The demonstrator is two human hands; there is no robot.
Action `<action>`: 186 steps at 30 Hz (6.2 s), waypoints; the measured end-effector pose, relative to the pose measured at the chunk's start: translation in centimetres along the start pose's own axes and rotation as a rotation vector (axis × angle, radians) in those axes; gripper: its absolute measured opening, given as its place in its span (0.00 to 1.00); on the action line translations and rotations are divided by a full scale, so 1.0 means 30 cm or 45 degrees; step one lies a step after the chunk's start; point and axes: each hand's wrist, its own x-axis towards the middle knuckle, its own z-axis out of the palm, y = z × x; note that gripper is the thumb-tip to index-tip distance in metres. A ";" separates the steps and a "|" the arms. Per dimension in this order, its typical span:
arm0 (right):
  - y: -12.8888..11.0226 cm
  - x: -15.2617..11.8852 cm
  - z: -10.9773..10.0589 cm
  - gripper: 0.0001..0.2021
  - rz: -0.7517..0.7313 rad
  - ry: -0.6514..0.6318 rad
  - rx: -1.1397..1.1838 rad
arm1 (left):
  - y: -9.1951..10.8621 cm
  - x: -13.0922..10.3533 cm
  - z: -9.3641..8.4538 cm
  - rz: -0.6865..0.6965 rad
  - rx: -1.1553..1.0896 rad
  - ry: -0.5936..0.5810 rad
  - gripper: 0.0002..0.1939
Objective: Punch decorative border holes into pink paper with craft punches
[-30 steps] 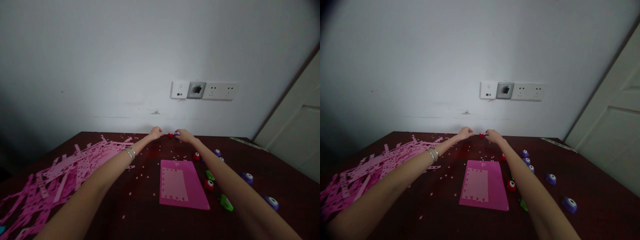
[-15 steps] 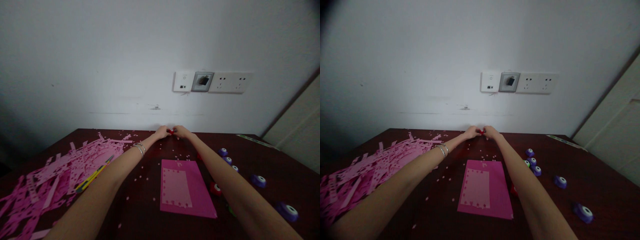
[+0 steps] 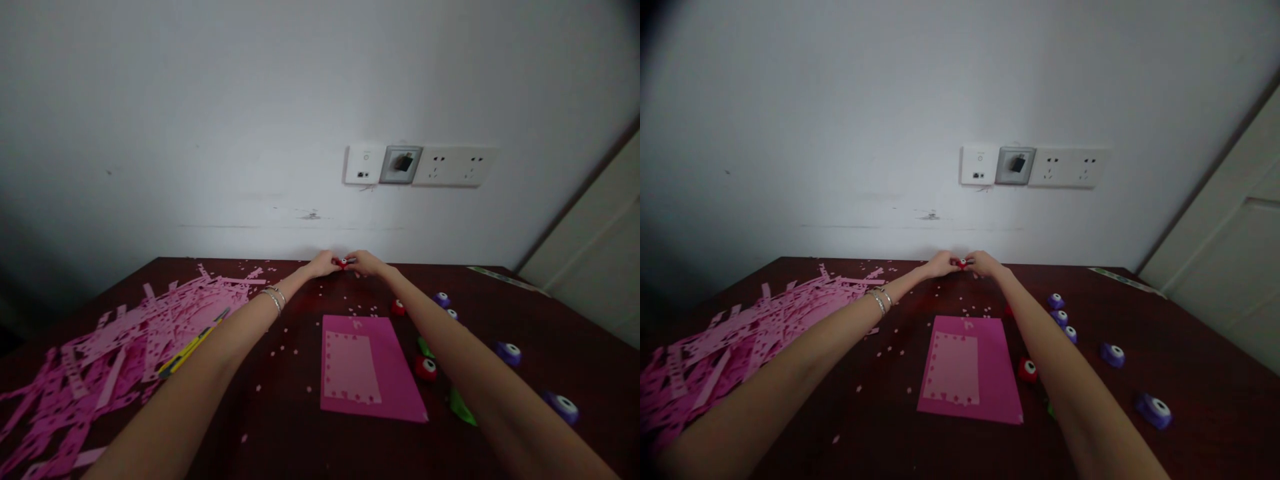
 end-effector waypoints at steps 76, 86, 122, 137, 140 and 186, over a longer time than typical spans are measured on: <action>-0.130 -0.536 0.168 0.09 -0.022 0.522 0.372 | 0.288 -0.547 -0.044 0.102 0.099 -0.357 0.19; -0.168 -0.565 0.130 0.04 -0.153 0.092 0.104 | 0.277 -0.547 -0.057 0.046 0.018 -0.391 0.16; -0.187 -0.556 0.149 0.18 -0.165 0.038 0.331 | 0.233 -0.543 -0.067 -0.134 -0.458 -0.386 0.08; -0.179 -0.553 0.165 0.08 -0.086 0.165 0.245 | 0.218 -0.538 -0.060 -0.156 -0.394 -0.328 0.08; -0.168 -0.550 0.161 0.06 -0.091 0.274 0.237 | 0.221 -0.538 -0.062 -0.149 -0.396 -0.329 0.08; -0.169 -0.517 0.123 0.24 -0.280 0.096 0.317 | 0.518 -0.826 0.037 0.103 0.252 -0.385 0.35</action>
